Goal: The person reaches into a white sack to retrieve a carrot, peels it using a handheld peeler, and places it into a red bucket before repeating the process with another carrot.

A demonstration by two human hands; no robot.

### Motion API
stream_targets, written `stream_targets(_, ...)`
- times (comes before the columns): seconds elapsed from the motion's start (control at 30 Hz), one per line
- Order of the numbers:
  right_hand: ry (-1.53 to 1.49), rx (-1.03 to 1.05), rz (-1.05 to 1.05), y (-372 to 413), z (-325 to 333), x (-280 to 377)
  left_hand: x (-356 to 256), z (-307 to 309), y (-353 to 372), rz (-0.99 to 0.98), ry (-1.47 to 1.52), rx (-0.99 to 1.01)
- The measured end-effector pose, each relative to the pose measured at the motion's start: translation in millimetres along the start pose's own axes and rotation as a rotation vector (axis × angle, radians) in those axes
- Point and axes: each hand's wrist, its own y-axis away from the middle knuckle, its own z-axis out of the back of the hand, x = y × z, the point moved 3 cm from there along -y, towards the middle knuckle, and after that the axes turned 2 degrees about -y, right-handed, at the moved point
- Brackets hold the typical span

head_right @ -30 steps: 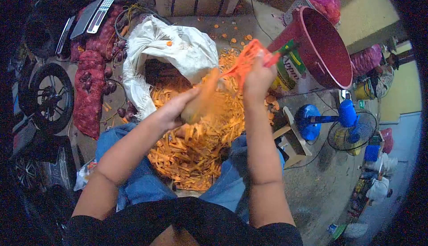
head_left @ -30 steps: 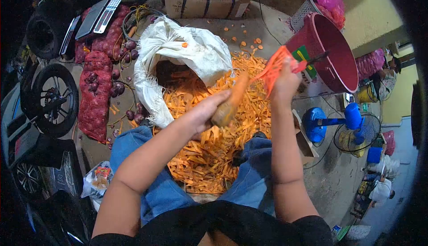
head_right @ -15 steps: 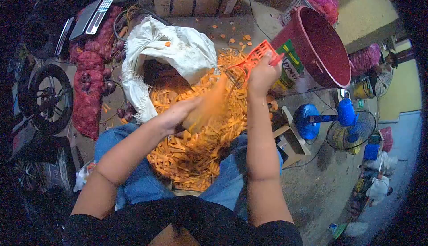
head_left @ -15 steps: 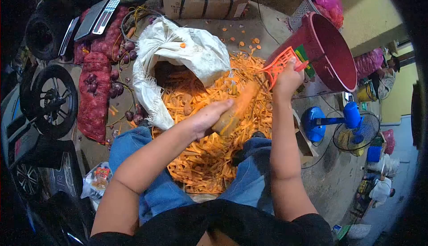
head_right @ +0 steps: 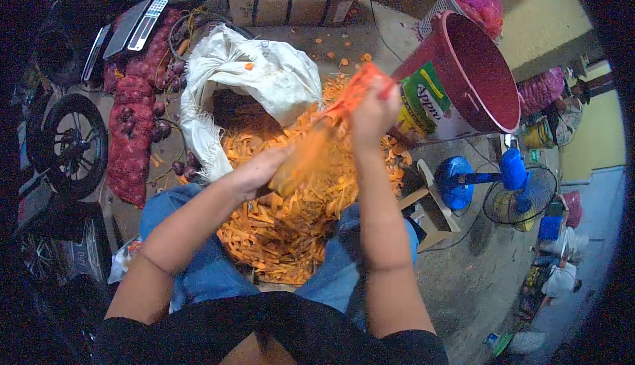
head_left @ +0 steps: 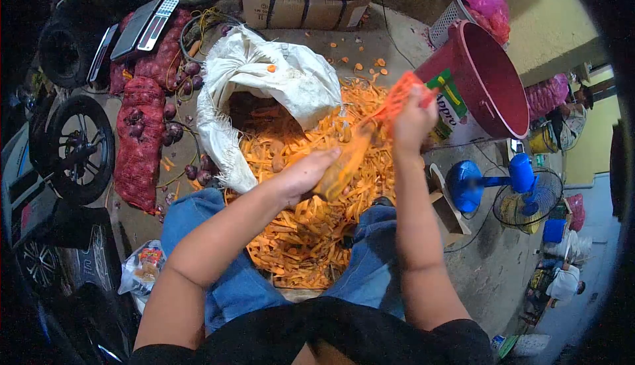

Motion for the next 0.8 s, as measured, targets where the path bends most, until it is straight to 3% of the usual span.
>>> stream_targets(0.03, -0.045, -0.04, -0.156, -7.2, 7.4, -2.0, 5.1, -0.5, 0.8, 0.048, -0.015, 0.024)
stream_targets(0.13, -0.009, -0.132, -0.101, -14.2, 15.2, 1.1, 2.3, 4.9, -5.5, 0.006, 0.104, -0.082)
stream_targets(0.33, -0.134, -0.008, -0.012, 18.3, -2.5, 39.6, 1.9, 10.6, -14.5, 0.008, 0.238, -0.126)
stream_targets(0.4, -0.223, 0.137, -0.214, 28.2, -10.7, 44.3, 3.8, 18.3, -17.8, 0.033, 0.26, -0.137)
stream_targets(0.43, -0.226, 0.215, -0.132, 33.8, -14.6, 34.2, 4.5, 20.4, -18.3, 0.06, 0.28, -0.147)
stream_targets(0.57, -0.176, 0.332, -0.152, 63.7, -24.1, 41.1, -1.3, 13.8, -16.4, -0.028, 0.342, -0.131)
stream_targets(0.63, -0.022, 0.269, 0.096, 65.0, -25.0, 42.5, -2.8, 10.0, -13.2, -0.048, 0.294, -0.18)
stream_targets(0.73, 0.021, 0.264, 0.08, 52.8, -22.2, 40.9, -3.1, 12.7, -20.2, -0.068, 0.229, -0.073)
stream_targets(0.8, 0.061, 0.093, 0.128, 25.6, -15.8, 14.1, 1.9, 6.5, -11.8, -0.01, 0.154, -0.053)
